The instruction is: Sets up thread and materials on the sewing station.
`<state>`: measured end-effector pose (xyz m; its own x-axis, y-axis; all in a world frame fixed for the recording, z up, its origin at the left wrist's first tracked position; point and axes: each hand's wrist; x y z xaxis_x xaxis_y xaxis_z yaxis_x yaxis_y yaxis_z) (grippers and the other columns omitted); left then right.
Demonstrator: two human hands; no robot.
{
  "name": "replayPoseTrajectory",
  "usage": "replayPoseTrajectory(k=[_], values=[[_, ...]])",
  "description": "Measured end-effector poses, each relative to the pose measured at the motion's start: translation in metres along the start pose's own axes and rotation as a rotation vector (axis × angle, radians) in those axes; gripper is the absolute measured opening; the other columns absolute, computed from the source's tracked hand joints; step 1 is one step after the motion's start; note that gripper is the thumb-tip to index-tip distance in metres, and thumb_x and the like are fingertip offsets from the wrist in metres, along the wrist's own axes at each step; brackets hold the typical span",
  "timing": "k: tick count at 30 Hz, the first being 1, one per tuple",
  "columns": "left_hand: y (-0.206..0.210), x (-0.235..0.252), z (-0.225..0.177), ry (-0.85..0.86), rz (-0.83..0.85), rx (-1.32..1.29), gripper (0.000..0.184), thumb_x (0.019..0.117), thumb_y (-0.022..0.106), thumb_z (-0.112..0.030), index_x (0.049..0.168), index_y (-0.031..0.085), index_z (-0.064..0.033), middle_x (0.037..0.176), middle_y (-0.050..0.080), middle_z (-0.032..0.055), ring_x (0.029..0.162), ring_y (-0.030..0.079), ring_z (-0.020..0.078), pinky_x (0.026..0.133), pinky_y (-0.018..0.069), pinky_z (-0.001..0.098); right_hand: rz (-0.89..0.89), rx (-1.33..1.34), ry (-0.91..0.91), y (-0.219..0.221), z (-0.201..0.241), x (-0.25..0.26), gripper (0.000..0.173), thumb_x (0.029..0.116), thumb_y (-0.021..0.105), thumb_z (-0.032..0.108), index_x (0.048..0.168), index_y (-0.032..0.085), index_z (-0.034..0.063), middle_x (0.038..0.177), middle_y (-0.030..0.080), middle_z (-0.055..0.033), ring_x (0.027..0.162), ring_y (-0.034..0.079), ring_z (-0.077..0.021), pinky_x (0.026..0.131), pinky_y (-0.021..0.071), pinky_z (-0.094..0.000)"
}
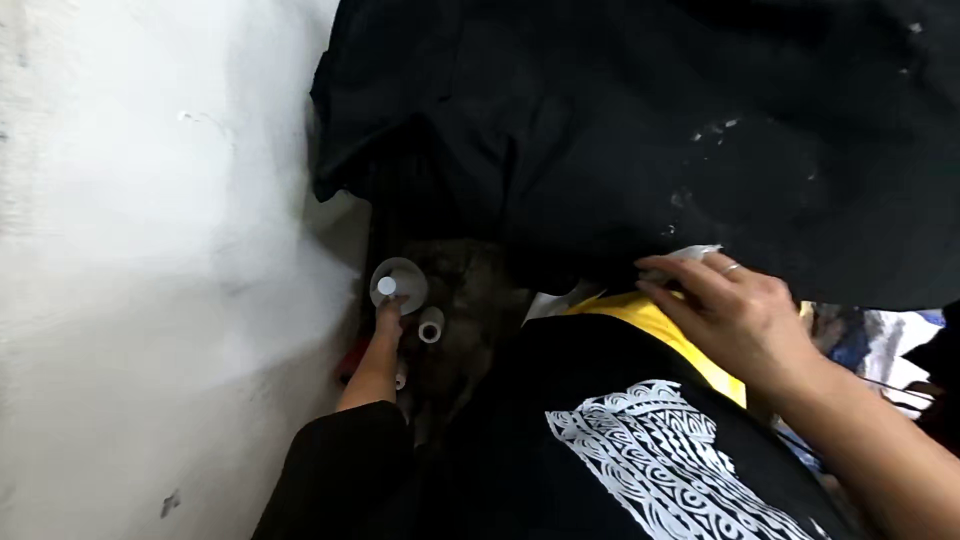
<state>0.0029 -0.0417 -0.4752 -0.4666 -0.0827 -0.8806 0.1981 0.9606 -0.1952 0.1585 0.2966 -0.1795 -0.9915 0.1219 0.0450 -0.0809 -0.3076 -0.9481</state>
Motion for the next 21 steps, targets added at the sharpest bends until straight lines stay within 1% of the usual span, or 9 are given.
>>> replayPoseTrajectory(k=[5,9,11,13,16,17,19,20,21], values=[[-0.01,0.023,0.042,-0.079,0.027,0.137,0.051,0.1009,0.061,-0.01,0.147,0.044,0.0042,0.144,0.052,0.025,0.129,0.053,0.0336,0.106,0.045,0.0486,0.104,-0.118,-0.172,0.035,0.021,0.019,0.031,0.0994,0.059,0.023,0.119,0.072,0.0032,0.076,0.064,-0.0194,0.052,0.062,-0.0353,0.04,0.0462,-0.0456],[-0.016,0.034,0.066,-0.135,0.088,0.202,0.041,0.1001,0.061,-0.009,0.137,0.052,0.0072,0.132,0.058,0.0269,0.114,0.058,0.0332,0.095,0.049,0.0493,0.274,-0.355,-0.062,0.041,0.039,0.027,0.035,0.0948,0.07,0.028,0.123,0.072,0.0065,0.065,0.061,-0.0159,0.049,0.062,-0.0341,0.04,0.0446,-0.0436],[-0.022,0.021,0.056,-0.191,0.142,0.312,0.04,0.1065,0.052,-0.018,0.139,0.052,0.0049,0.131,0.059,0.0236,0.109,0.059,0.0287,0.093,0.05,0.0453,0.525,-0.409,0.107,0.039,0.048,0.036,0.046,0.0971,0.068,0.04,0.125,0.068,0.0043,0.071,0.066,-0.0171,0.063,0.068,-0.0377,0.051,0.0505,-0.0478],[-0.014,-0.017,0.033,-0.232,0.104,0.332,0.038,0.1076,0.049,-0.018,0.14,0.05,0.0022,0.125,0.057,0.0209,0.099,0.054,0.0262,0.086,0.046,0.0428,0.757,-0.33,0.282,0.043,0.051,0.051,0.055,0.0993,0.064,0.045,0.132,0.061,0.001,0.091,0.07,-0.0237,0.087,0.07,-0.0452,0.068,0.0542,-0.0572],[-0.021,-0.008,0.061,-0.178,0.076,0.374,0.034,0.1021,0.057,-0.013,0.13,0.057,0.005,0.119,0.062,0.0232,0.099,0.059,0.0306,0.085,0.0497,0.0491,0.828,-0.245,0.346,0.055,0.047,0.061,0.057,0.1006,0.061,0.048,0.134,0.059,0.0021,0.101,0.07,-0.0255,0.098,0.069,-0.0469,0.076,0.0534,-0.0605],[-0.025,-0.004,0.064,-0.147,0.112,0.527,0.032,0.0998,0.062,-0.015,0.125,0.06,0.0055,0.115,0.063,0.0224,0.098,0.061,0.031,0.085,0.0514,0.0489,0.822,-0.225,0.337,0.057,0.045,0.061,0.055,0.1017,0.06,0.046,0.135,0.059,0.0029,0.102,0.07,-0.0253,0.099,0.068,-0.0465,0.076,0.0534,-0.0603],[-0.029,-0.009,0.039,-0.117,0.209,1.019,0.046,0.0976,0.069,-0.03,0.127,0.064,0.0051,0.124,0.066,0.0257,0.113,0.065,0.0377,0.097,0.0512,0.0553,0.742,-0.151,0.282,0.059,0.037,0.056,0.049,0.0998,0.064,0.038,0.134,0.06,0.003,0.102,0.07,-0.0257,0.098,0.068,-0.0469,0.076,0.0529,-0.0615],[-0.028,-0.023,0.017,-0.13,0.258,1.202,0.052,0.0973,0.068,-0.037,0.129,0.063,0.0034,0.123,0.066,0.026,0.112,0.066,0.0384,0.097,0.0518,0.0569,0.715,-0.097,0.245,0.059,0.034,0.053,0.049,0.0978,0.067,0.035,0.135,0.06,0.0039,0.104,0.07,-0.0262,0.099,0.068,-0.048,0.078,0.0525,-0.0633],[-0.026,-0.044,-0.009,-0.13,0.323,1.288,0.05,0.0978,0.067,-0.038,0.128,0.063,0.002,0.114,0.068,0.0235,0.1,0.069,0.0349,0.089,0.0555,0.0535,0.705,-0.035,0.211,0.058,0.033,0.051,0.053,0.0965,0.069,0.034,0.139,0.058,0.0054,0.109,0.069,-0.0273,0.102,0.067,-0.0496,0.082,0.0515,-0.0662]])
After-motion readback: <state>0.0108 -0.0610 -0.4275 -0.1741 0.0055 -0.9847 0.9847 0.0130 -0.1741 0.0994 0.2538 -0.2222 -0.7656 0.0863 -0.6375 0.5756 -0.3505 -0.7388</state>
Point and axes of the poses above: each hand's wrist, its own x-axis towards the middle knuckle, its own y-axis out of the palm, z = x × y
